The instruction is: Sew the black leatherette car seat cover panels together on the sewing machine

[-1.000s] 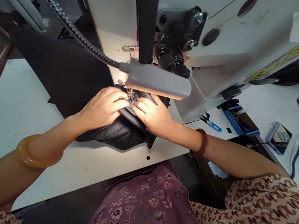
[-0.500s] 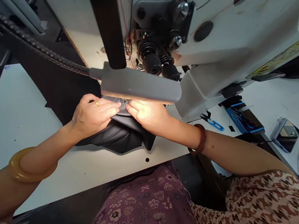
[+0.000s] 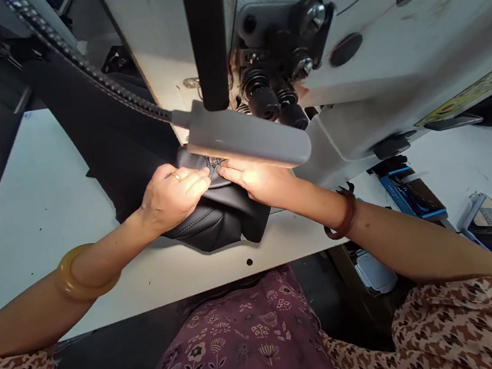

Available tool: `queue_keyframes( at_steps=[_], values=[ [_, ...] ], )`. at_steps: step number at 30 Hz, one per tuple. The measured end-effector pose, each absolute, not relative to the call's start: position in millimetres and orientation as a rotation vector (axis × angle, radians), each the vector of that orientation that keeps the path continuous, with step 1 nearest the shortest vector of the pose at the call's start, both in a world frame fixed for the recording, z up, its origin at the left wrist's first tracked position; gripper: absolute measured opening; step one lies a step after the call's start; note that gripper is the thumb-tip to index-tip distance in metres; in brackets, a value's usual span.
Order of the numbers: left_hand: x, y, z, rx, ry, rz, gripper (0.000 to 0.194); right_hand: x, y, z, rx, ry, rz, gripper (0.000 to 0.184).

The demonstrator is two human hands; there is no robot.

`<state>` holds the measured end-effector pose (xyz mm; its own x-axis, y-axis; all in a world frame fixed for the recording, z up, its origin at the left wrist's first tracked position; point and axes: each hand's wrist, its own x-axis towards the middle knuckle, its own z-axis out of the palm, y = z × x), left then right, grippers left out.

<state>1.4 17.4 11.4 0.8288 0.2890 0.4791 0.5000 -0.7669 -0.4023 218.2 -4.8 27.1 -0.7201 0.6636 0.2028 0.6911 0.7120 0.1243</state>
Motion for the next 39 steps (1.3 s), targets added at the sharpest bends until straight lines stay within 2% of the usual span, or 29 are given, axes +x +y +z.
queue_keyframes(
  at_steps=[4, 8, 16, 23, 27, 35, 39],
  values=[
    [-9, 38, 22, -2.666, -0.401, -0.502, 0.020, 210, -17, 26, -1.138, -2.738, -0.370, 0.034],
    [-19, 55, 29, -2.700, -0.170, -0.503, 0.023, 203, -29, 18, -1.210, -2.622, -0.483, 0.037],
    [-12, 36, 18, -2.431, -0.279, -0.597, 0.026, 210, -17, 14, -1.085, -2.561, -0.593, 0.041],
    [-5, 25, 16, -2.362, -0.390, -0.569, 0.024, 215, -7, 15, -1.125, -2.588, -0.401, 0.048],
    [-3, 20, 13, -2.348, -0.437, -0.513, 0.024, 220, -2, 12, -1.175, -2.595, -0.237, 0.046],
    [5, 13, 5, -2.283, -0.523, -0.488, 0.028, 221, 11, 23, -0.990, -2.496, 0.146, 0.049],
    [10, 11, 0, -2.174, -0.544, -0.504, 0.026, 226, 16, 22, -0.957, -2.582, 0.051, 0.041]
  ],
)
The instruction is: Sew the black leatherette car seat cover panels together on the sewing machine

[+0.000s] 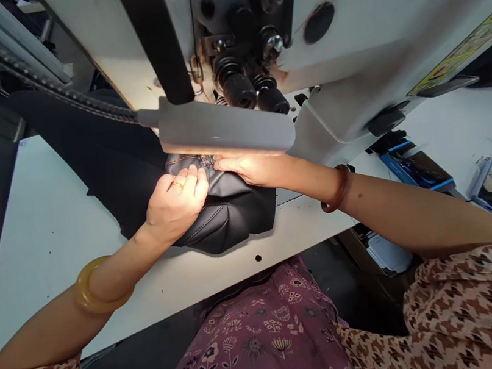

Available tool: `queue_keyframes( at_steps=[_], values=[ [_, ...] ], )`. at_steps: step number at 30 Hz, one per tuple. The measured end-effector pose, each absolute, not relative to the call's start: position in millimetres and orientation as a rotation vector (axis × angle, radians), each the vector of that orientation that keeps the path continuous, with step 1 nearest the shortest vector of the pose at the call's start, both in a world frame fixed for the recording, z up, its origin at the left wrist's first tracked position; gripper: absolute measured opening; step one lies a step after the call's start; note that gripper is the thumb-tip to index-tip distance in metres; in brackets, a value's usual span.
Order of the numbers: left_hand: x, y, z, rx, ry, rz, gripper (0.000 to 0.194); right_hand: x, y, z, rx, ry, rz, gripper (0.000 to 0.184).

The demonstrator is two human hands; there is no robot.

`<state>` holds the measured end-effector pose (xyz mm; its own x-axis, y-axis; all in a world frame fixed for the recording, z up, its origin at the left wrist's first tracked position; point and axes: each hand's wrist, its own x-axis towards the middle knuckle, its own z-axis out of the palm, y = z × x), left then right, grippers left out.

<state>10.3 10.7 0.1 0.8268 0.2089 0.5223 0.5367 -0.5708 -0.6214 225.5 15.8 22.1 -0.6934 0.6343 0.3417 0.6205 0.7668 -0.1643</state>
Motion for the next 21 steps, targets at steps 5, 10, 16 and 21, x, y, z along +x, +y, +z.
queue_keyframes(
  at_steps=[5, 10, 16, 21],
  values=[
    [3, 17, -1, -2.324, -0.514, -0.594, 0.026, 220, -2, 19, -1.034, -2.694, -0.289, 0.030],
    [-10, 23, 2, -2.534, -0.446, -0.653, 0.021, 211, -20, 16, -1.158, -2.631, -0.418, 0.031],
    [-5, 14, -1, -2.403, -0.486, -0.729, 0.019, 215, -13, 14, -1.166, -2.635, -0.325, 0.036],
    [2, 8, -5, -2.477, -0.650, -0.637, 0.027, 217, -5, 19, -1.134, -2.661, -0.265, 0.033]
  ],
)
